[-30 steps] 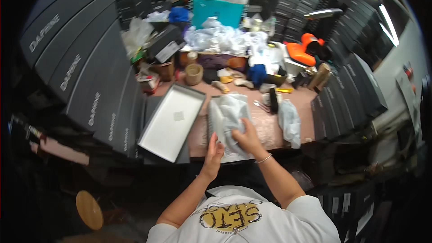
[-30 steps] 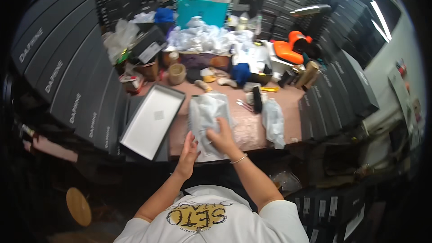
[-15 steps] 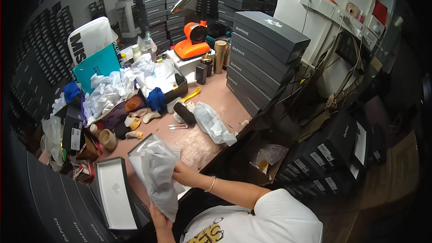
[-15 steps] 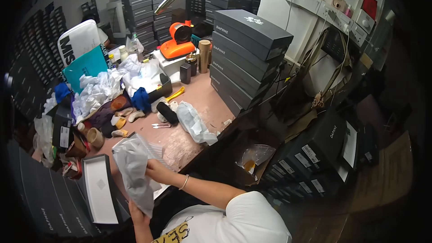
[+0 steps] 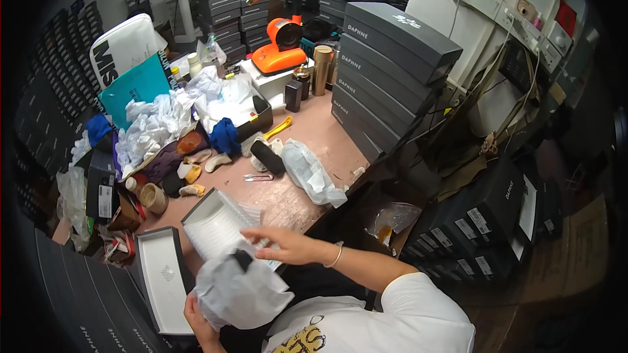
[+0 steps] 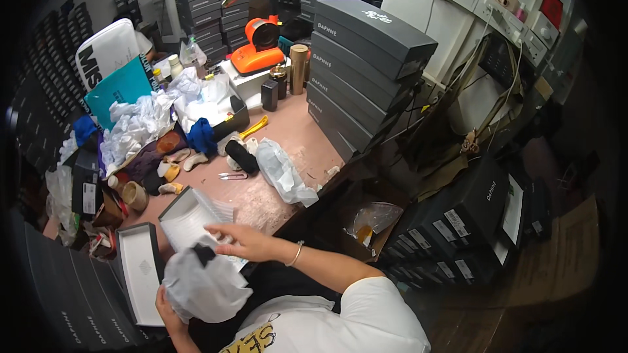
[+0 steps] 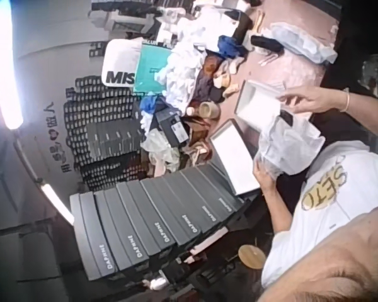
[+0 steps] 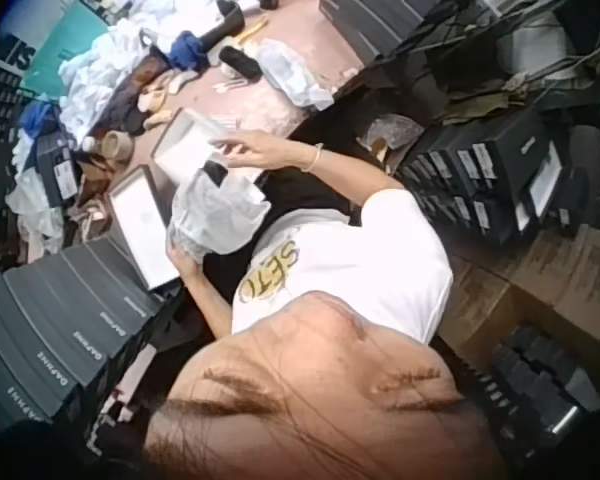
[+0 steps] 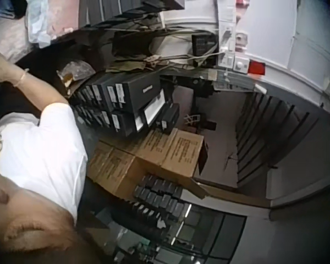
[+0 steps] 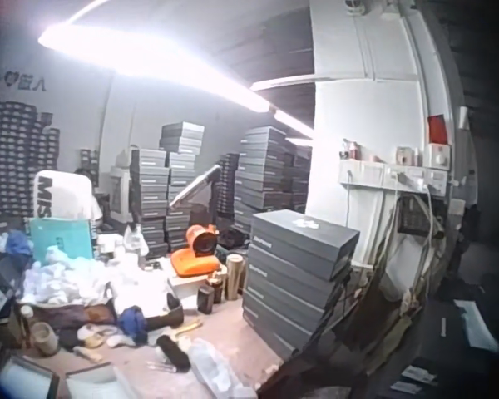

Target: Inspecting and packing shoes into boxes in a shoe manufacturing facility.

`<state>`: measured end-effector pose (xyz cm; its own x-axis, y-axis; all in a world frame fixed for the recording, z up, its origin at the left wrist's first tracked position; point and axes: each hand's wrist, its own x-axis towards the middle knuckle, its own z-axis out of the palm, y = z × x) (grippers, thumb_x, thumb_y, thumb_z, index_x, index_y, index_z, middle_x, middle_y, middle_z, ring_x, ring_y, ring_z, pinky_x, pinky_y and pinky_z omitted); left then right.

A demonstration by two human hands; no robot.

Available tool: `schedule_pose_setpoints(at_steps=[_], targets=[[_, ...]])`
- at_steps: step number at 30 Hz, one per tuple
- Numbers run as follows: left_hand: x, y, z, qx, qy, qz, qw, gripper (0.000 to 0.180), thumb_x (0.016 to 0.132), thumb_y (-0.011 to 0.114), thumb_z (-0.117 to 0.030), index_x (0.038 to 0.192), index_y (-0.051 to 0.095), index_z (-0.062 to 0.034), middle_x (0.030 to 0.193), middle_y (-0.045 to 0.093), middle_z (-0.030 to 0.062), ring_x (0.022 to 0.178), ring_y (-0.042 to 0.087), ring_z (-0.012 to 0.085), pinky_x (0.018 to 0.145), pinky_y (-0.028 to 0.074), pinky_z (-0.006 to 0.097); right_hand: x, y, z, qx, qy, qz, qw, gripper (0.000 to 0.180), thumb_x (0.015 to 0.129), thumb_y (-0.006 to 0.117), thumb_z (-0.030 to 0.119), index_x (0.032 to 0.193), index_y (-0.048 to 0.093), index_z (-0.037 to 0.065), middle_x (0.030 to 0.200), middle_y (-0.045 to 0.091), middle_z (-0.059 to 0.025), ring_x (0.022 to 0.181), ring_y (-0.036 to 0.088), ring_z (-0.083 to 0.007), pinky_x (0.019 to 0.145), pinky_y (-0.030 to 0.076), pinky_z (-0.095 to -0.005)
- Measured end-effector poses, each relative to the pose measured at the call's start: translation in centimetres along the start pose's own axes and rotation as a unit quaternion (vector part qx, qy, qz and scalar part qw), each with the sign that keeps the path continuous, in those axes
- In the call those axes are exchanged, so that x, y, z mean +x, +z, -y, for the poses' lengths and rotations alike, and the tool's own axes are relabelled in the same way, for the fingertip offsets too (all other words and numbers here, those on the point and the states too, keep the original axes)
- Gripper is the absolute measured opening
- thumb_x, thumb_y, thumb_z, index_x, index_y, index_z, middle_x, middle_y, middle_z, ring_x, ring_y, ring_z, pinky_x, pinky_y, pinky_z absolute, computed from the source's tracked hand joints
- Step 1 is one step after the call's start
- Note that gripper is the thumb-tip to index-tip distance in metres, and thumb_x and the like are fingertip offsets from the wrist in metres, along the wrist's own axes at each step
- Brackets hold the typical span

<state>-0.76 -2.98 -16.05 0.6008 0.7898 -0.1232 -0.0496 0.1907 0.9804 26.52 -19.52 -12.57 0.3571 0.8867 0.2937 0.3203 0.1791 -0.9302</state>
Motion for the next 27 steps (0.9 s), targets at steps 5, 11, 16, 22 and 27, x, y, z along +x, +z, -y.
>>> schedule_pose_setpoints(at_steps=[5, 11, 16, 22, 27], targets=[[1.4, 2.0, -2.1, 0.131, 0.026, 0.047, 0.990, 0.032, 0.100, 0.044, -0.018, 0.094, 0.065, 0.0053, 0.086, 0.066, 0.0077, 0.082, 0.059, 0.0132, 0.077, 0.047, 0.027, 2.2, 0.3, 0.9, -0.047, 0.103, 0.243, 0.963, 0.072, 0.084, 0.072, 0.033, 0.142, 0.039, 0.005, 0.121, 0.062, -0.0137, 0.109, 0.059, -0.0220, 0.091, 0.047, -0.0350], [3.6, 1.9, -1.0, 0.140, 0.022, 0.030, 0.989, 0.036, 0.101, 0.045, -0.023, 0.090, 0.064, 0.0053, 0.081, 0.064, 0.0043, 0.077, 0.056, 0.0101, 0.072, 0.045, 0.025, -2.5, 0.9, -2.5, 0.206, 0.189, 0.048, 0.959, 0.056, 0.090, 0.065, 0.025, 0.137, 0.045, 0.001, 0.125, 0.057, -0.0098, 0.117, 0.051, -0.0168, 0.098, 0.040, -0.0307], [6.7, 3.6, -1.5, 0.057, 0.070, -0.137, 0.986, 0.041, 0.103, 0.043, -0.031, 0.088, 0.061, 0.0018, 0.078, 0.059, 0.0017, 0.071, 0.052, 0.0083, 0.068, 0.044, 0.025, -3.2, 2.0, -1.2, 0.287, 0.229, 0.062, 0.928, 0.048, 0.093, 0.063, 0.020, 0.134, 0.047, 0.001, 0.121, 0.058, -0.0081, 0.113, 0.052, -0.0136, 0.093, 0.043, -0.0267], [8.7, 9.2, -10.7, -0.352, -0.044, -0.133, 0.925, 0.052, 0.096, 0.045, -0.056, 0.095, 0.060, -0.0063, 0.086, 0.058, 0.0035, 0.076, 0.060, 0.0170, 0.074, 0.049, 0.029, -4.6, 2.6, -0.6, 0.498, 0.313, 0.134, 0.798, 0.044, 0.096, 0.054, 0.010, 0.137, 0.040, 0.004, 0.128, 0.051, -0.0096, 0.117, 0.053, -0.0173, 0.089, 0.052, -0.0302], [13.4, 11.0, -5.8, -0.144, 0.061, -0.235, 0.960, 0.055, 0.097, 0.045, -0.052, 0.123, 0.057, -0.0041, 0.114, 0.061, 0.0084, 0.101, 0.057, 0.0155, 0.092, 0.043, 0.028, -2.5, 9.0, -0.5, 0.498, 0.339, 0.058, 0.796, 0.048, 0.094, 0.054, 0.010, 0.139, 0.038, 0.005, 0.110, 0.060, -0.0035, 0.094, 0.061, -0.0098, 0.081, 0.052, -0.0242]])
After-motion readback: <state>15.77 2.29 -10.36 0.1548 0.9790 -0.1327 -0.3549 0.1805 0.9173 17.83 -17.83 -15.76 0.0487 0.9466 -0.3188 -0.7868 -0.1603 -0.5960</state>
